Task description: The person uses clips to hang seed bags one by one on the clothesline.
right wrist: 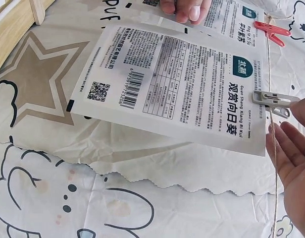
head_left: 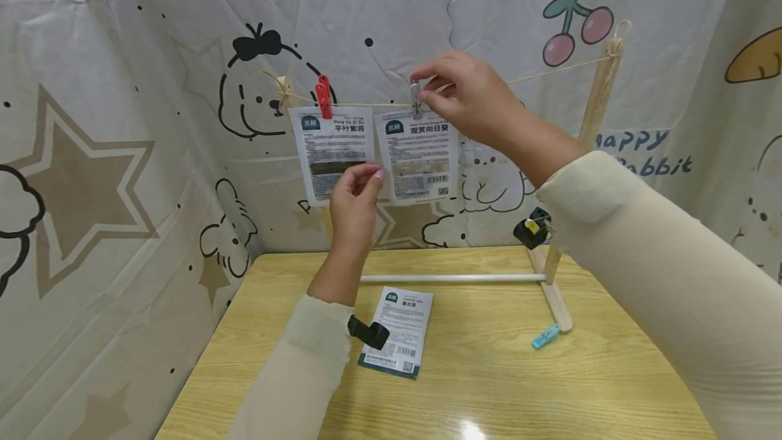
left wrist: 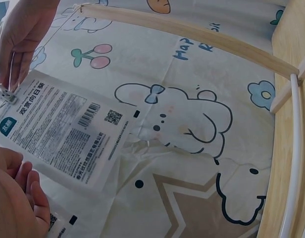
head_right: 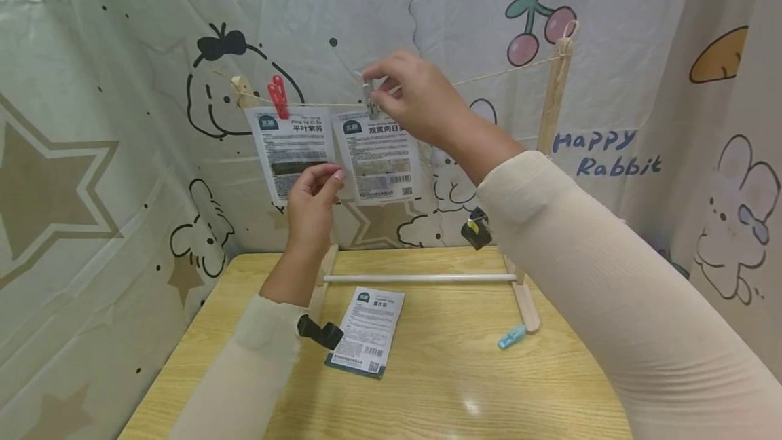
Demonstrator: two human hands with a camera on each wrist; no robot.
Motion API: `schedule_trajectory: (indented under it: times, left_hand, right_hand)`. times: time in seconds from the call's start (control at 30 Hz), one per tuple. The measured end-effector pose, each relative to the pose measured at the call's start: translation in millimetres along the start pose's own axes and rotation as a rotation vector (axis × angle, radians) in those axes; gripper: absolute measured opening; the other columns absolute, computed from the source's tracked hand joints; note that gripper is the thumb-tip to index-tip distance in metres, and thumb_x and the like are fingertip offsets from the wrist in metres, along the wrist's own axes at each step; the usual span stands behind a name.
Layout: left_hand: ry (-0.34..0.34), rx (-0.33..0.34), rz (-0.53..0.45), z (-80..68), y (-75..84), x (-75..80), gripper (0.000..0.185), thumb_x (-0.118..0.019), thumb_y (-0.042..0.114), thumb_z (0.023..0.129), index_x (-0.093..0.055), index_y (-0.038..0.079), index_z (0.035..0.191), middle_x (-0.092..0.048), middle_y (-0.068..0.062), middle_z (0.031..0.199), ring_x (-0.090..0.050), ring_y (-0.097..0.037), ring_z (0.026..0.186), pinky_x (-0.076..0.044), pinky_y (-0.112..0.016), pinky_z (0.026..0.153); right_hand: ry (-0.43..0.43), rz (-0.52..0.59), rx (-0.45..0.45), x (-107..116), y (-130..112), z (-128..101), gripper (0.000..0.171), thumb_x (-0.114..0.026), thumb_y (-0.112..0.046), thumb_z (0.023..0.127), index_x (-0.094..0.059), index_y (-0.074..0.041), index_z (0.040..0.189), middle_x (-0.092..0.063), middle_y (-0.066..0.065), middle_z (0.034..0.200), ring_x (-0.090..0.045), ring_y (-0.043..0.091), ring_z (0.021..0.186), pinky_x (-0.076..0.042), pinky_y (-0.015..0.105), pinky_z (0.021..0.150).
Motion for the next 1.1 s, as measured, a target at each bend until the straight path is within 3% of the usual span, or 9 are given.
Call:
schedule_trajectory:
  times: [0.1,0.23,0.57,0.73,0.9,1.1]
  left_hand:
    - [-0.003,-0.002,-0.010,-0.6,1.5,0.0,0.015,-0.068,0.012,0.097,-0.068,0.004,0.109,-0.062,0.005,0.091,-0.058,-0.009,0.086,-0.050,-0.034,0.086]
    - [-0.001,-0.007,-0.021,-1.8,3.9,0.2,0.014,-0.068,0.011,0.096,-0.068,0.004,0.108,-0.061,0.006,0.088,-0.058,-0.008,0.083,-0.049,-0.026,0.077]
    - [-0.035,0.017,-0.042,-4.2,5.9,2.4,0.009,-0.067,0.010,0.097,-0.067,0.006,0.105,-0.060,0.006,0.085,-0.059,-0.010,0.081,-0.045,-0.021,0.071]
    - [-0.042,0.014,-0.019,-6.6,5.5,3.8,0.009,-0.066,0.008,0.096,-0.067,0.005,0.104,-0.061,0.006,0.082,-0.057,-0.016,0.079,-0.045,-0.024,0.071]
    - [-0.054,-0.003,0.001,-8.7,4.5,4.8,0.010,-0.066,0.007,0.096,-0.067,0.004,0.105,-0.062,0.007,0.082,-0.060,-0.008,0.078,-0.047,-0.025,0.070]
    - [-0.055,-0.004,0.002,-10.0,4.3,6.3,0.010,-0.066,0.006,0.095,-0.067,0.004,0.105,-0.064,0.008,0.082,-0.062,-0.010,0.080,-0.048,-0.024,0.069]
  right_hand:
    - [0.018,-0.010,0.017,1.1,0.6,-0.3,0.031,-0.058,-0.012,0.102,-0.063,-0.004,0.131,-0.061,0.014,0.131,-0.063,0.025,0.116,-0.050,0.040,0.104]
    - [0.044,-0.017,0.028,2.7,1.2,-2.0,0.030,-0.058,-0.013,0.102,-0.064,-0.004,0.130,-0.062,0.013,0.129,-0.061,0.025,0.115,-0.049,0.041,0.104]
    - [0.131,-0.011,0.070,6.5,3.0,-8.3,0.024,-0.059,-0.013,0.102,-0.068,-0.003,0.121,-0.064,0.012,0.118,-0.059,0.021,0.106,-0.049,0.035,0.097]
    - [0.146,-0.013,0.095,6.8,3.8,-12.4,0.022,-0.058,-0.012,0.101,-0.069,-0.003,0.119,-0.064,0.011,0.112,-0.057,0.018,0.101,-0.048,0.032,0.091]
    - [0.165,-0.008,0.130,6.3,3.6,-17.3,0.021,-0.059,-0.010,0.101,-0.070,-0.003,0.117,-0.065,0.013,0.108,-0.058,0.020,0.098,-0.047,0.030,0.086]
    - [0.151,-0.012,0.131,5.7,4.8,-25.4,0.021,-0.059,-0.012,0.101,-0.069,-0.002,0.117,-0.065,0.010,0.110,-0.056,0.016,0.097,-0.048,0.031,0.085]
Point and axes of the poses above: each hand's wrist, its own z-axis towards the middle knuckle, its own x-axis out of the back of the hand, y = z × x, the point moved 1 cm from there along z, towards the middle knuckle
